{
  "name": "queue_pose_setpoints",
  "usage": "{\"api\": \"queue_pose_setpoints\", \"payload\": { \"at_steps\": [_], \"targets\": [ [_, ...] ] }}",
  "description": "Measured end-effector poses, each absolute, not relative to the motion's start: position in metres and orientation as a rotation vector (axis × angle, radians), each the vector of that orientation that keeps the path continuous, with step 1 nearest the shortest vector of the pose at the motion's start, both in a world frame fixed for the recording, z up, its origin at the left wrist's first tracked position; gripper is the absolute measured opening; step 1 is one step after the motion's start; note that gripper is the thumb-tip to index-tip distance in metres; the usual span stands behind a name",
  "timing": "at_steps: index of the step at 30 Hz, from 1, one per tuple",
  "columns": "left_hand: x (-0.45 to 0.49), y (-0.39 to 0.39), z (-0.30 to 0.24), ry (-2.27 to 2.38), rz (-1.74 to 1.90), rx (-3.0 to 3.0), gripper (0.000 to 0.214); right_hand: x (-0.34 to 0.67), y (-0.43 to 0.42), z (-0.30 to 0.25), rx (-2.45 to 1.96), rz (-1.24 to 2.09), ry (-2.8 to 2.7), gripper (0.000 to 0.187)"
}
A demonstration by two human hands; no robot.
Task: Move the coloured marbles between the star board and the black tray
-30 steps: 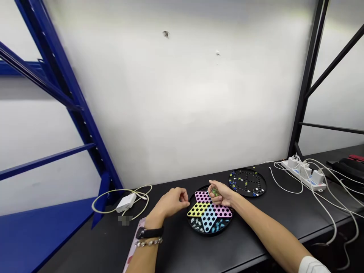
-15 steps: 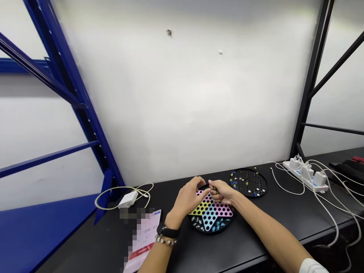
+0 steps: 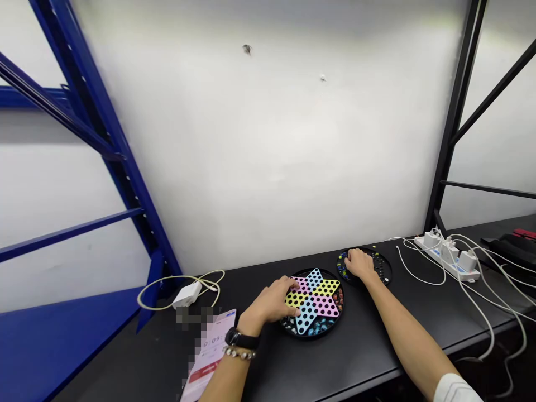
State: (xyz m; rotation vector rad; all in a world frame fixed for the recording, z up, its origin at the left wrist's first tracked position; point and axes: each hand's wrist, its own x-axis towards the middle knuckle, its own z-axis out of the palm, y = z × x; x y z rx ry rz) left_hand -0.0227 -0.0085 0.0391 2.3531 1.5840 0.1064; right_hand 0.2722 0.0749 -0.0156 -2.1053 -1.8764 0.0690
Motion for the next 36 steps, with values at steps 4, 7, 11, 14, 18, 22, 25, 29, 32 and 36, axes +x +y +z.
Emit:
{"api": "queue_pose_setpoints", "payload": {
  "at_steps": [4, 7, 11, 14, 18, 22, 25, 29, 32, 36],
  "targets": [
    [-0.024, -0.002, 0.034, 1.856, 0.214, 2.459, 0.044, 0.261, 0.074, -0.014, -1.983, -0.009, -1.889, 0.020],
    [-0.028, 0.002, 0.030, 2.034, 0.234, 2.404, 0.034, 0.249, 0.070, -0.013, -1.825, 0.081, -1.951, 0.021],
    [-0.033, 0.006, 0.025, 2.073, 0.160, 2.279, 0.039, 0.226, 0.061, -0.014, -1.616, 0.223, -2.064, 0.020],
    [-0.032, 0.006, 0.023, 2.117, 0.148, 2.263, 0.045, 0.211, 0.055, -0.017, -1.537, 0.249, -2.092, 0.020],
    [-0.026, 0.003, 0.025, 2.141, 0.023, 2.233, 0.047, 0.203, 0.051, -0.020, -1.473, 0.291, -2.158, 0.021],
    [-0.023, 0.000, 0.027, 2.114, -0.015, 2.242, 0.045, 0.205, 0.049, -0.019, -1.443, 0.309, -2.218, 0.021],
    [-0.023, 0.000, 0.024, 2.110, -0.017, 2.255, 0.041, 0.207, 0.047, -0.014, -1.468, 0.324, -2.219, 0.021],
    [-0.020, 0.005, 0.013, 2.080, 0.017, 2.293, 0.038, 0.207, 0.044, -0.007, -1.556, 0.391, -2.232, 0.027],
    [-0.014, 0.008, 0.004, 2.136, 0.028, 2.324, 0.040, 0.204, 0.041, -0.005, -1.551, 0.377, -2.253, 0.029],
    [-0.007, 0.008, -0.003, 2.163, 0.014, 2.378, 0.041, 0.199, 0.039, -0.007, -1.499, 0.360, -2.301, 0.033]
  ]
}}
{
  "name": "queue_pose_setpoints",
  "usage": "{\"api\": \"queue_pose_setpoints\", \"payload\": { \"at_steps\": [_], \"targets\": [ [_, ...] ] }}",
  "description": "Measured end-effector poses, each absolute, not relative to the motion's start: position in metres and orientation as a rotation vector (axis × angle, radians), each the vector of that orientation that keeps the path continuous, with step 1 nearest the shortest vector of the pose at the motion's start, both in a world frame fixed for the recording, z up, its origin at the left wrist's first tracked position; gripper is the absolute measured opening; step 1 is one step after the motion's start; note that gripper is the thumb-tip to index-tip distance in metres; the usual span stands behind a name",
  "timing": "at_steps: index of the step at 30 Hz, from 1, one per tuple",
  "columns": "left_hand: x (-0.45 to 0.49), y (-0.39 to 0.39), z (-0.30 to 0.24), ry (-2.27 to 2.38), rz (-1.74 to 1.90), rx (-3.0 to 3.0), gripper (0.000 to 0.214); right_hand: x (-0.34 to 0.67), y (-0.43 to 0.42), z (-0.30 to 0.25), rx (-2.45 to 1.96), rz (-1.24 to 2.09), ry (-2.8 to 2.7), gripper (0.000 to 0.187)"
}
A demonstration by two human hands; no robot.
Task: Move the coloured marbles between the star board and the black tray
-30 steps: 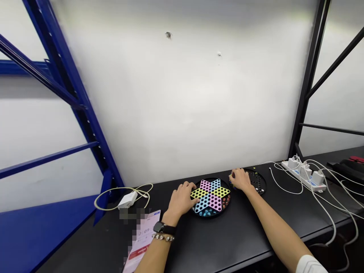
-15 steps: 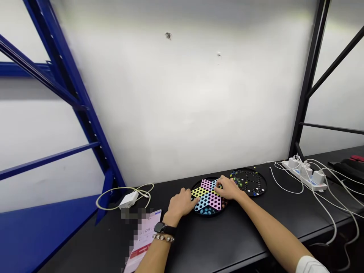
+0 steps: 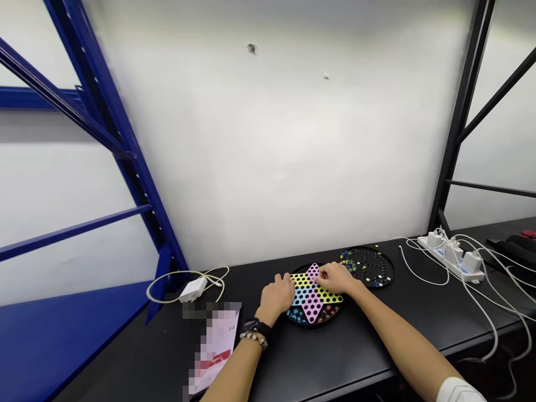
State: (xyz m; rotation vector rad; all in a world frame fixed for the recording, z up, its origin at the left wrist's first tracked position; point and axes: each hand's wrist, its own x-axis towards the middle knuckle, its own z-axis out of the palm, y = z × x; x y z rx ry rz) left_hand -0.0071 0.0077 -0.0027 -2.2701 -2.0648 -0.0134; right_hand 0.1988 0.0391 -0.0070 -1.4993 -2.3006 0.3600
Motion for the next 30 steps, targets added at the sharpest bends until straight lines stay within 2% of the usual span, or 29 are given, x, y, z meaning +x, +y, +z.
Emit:
{"api": "queue_pose_setpoints", "payload": {
  "at_steps": [8, 30],
  "targets": [
    [-0.011, 0.008, -0.005, -1.961, -0.014, -2.352, 0.038, 0.198, 0.039, -0.009, -1.480, 0.355, -2.309, 0.034],
    [-0.019, 0.014, 0.008, -2.112, -0.190, -2.215, 0.047, 0.198, 0.039, -0.007, -1.455, 0.416, -2.279, 0.034]
  ]
}}
